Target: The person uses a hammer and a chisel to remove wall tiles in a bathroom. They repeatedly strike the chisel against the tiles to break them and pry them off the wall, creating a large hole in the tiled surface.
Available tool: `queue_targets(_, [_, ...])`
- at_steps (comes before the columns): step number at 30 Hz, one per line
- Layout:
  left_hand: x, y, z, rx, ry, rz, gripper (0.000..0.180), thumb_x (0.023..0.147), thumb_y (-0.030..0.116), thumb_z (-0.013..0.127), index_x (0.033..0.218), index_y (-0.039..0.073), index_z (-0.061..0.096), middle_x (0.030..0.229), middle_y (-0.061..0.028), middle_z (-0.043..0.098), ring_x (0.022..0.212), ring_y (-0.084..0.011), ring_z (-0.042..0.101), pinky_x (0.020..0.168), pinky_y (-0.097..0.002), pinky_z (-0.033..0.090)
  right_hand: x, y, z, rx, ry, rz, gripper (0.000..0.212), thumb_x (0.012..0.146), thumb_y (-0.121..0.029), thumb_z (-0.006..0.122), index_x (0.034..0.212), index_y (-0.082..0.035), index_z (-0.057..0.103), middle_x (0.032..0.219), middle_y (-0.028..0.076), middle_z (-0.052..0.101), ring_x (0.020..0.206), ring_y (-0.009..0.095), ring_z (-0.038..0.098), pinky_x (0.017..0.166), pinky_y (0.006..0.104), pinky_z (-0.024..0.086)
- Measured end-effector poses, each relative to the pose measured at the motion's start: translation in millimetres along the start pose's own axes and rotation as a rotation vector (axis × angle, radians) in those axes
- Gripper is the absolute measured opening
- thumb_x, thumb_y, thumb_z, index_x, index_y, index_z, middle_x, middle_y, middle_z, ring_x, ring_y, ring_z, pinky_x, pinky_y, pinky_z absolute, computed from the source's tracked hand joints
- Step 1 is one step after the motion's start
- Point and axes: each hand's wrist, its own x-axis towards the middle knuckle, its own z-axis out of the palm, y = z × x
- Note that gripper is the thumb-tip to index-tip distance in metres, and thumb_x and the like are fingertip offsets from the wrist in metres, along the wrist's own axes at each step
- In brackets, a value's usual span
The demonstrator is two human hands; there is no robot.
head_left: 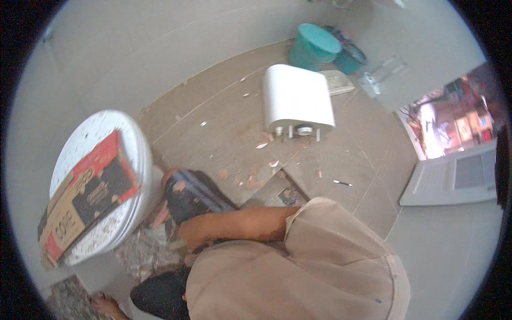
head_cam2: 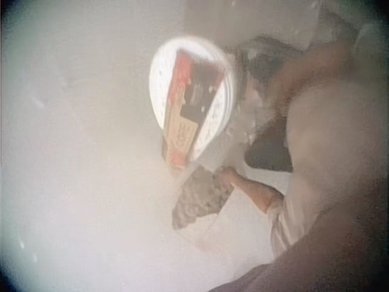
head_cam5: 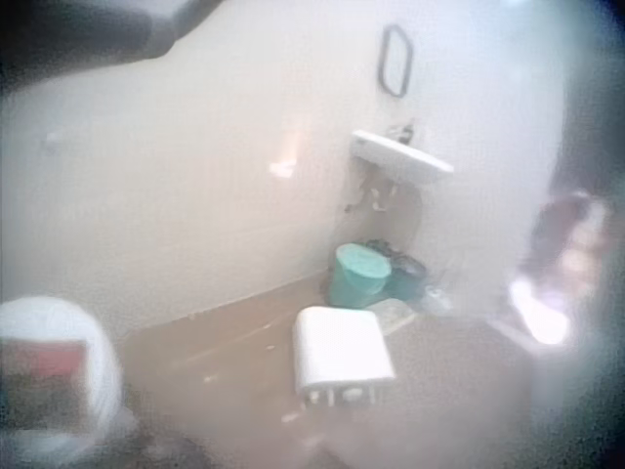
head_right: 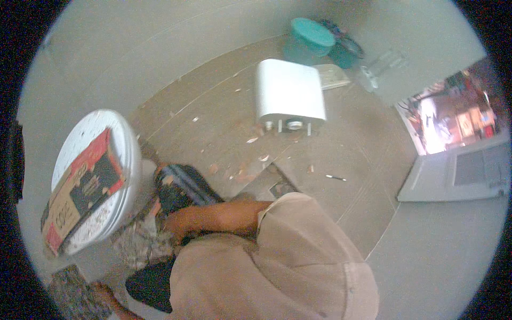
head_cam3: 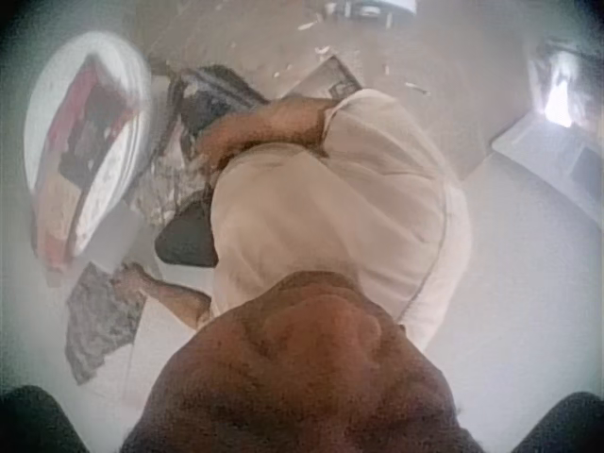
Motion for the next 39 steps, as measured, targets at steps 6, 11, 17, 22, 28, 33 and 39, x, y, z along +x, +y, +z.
queue_targets(6, [-44.8,31.2,-102.7,-0.441,-0.086,-0.034,0.048,0.099,0.033,0.053,0.134,0.002,0.065,0.137,-0.0268,0.061,0.118,-0.0455,0.061,0.099,-0.0605,0.048,9.0,24.9,22.0,-0.064,0.054,0.106,0.035,0.082,-0.023,0.075,0.102,0.005,0.075,0.101,0.024,0.075,0.094,0.041,0.073,0.079,0.0513,0.057])
queue_targets(11, [-86.3,85.5,-131.5,-0.644,-0.107,0.022,0.045,0.097,0.030,0.056,0.131,0.002,0.066,0.136,-0.0252,0.062,0.118,-0.0431,0.061,0.099,-0.0574,0.049,14.4,-9.5,16.1,-0.233,-0.032,0.574,0.037,0.084,-0.023,0.075,0.104,0.008,0.074,0.098,0.023,0.076,0.091,0.038,0.073,0.077,0.0501,0.058])
queue_targets(17, [-107.8,118.2,-140.8,-0.764,-0.111,0.101,0.042,0.095,0.027,0.059,0.128,0.002,0.069,0.135,-0.0233,0.063,0.119,-0.0403,0.062,0.099,-0.0536,0.050,-24.3,-12.0,-15.9,-0.013,-0.037,0.256,0.036,0.088,-0.023,0.073,0.107,0.008,0.074,0.102,0.023,0.075,0.092,0.038,0.073,0.078,0.0497,0.057])
queue_targets(22, [-119.6,132.6,-139.7,-0.835,-0.122,0.168,0.039,0.093,0.024,0.062,0.125,0.002,0.070,0.134,-0.0217,0.064,0.119,-0.0380,0.063,0.099,-0.0505,0.050,-2.6,14.7,9.7,-0.048,0.004,0.173,0.038,0.090,-0.026,0.073,0.113,0.004,0.073,0.106,0.022,0.075,0.097,0.037,0.073,0.080,0.0496,0.057])
queue_targets(28, [-153.1,125.8,-128.9,-0.929,-0.141,0.160,0.036,0.091,0.020,0.065,0.121,0.002,0.073,0.133,-0.0198,0.065,0.119,-0.0352,0.064,0.099,-0.0467,0.051,-49.6,-21.7,-14.9,0.041,0.033,0.226,0.042,0.092,-0.034,0.069,0.114,0.002,0.073,0.106,0.021,0.075,0.101,0.039,0.071,0.088,0.0493,0.054])
queue_targets(33, [-192.3,96.9,-88.1,-1.147,-0.111,0.149,0.034,0.089,0.017,0.068,0.118,0.002,0.074,0.133,-0.0182,0.066,0.120,-0.0328,0.064,0.099,-0.0435,0.051,-11.6,-24.2,-21.2,0.121,-0.134,-0.060,0.045,0.092,-0.040,0.069,0.116,-0.003,0.074,0.106,0.021,0.075,0.096,0.038,0.071,0.086,0.0485,0.054])
queue_targets(39, [-210.7,134.1,-119.9,-0.848,-0.106,-0.310,0.030,0.089,0.022,0.064,0.112,0.004,0.072,0.106,-0.0218,0.072,0.100,-0.0443,0.068,0.088,-0.0524,0.053,-9.3,-1.7,0.7,-0.025,-0.088,0.140,0.042,0.091,-0.036,0.076,0.108,0.002,0.071,0.079,0.013,0.073,0.070,0.025,0.070,0.069,0.0419,0.055])
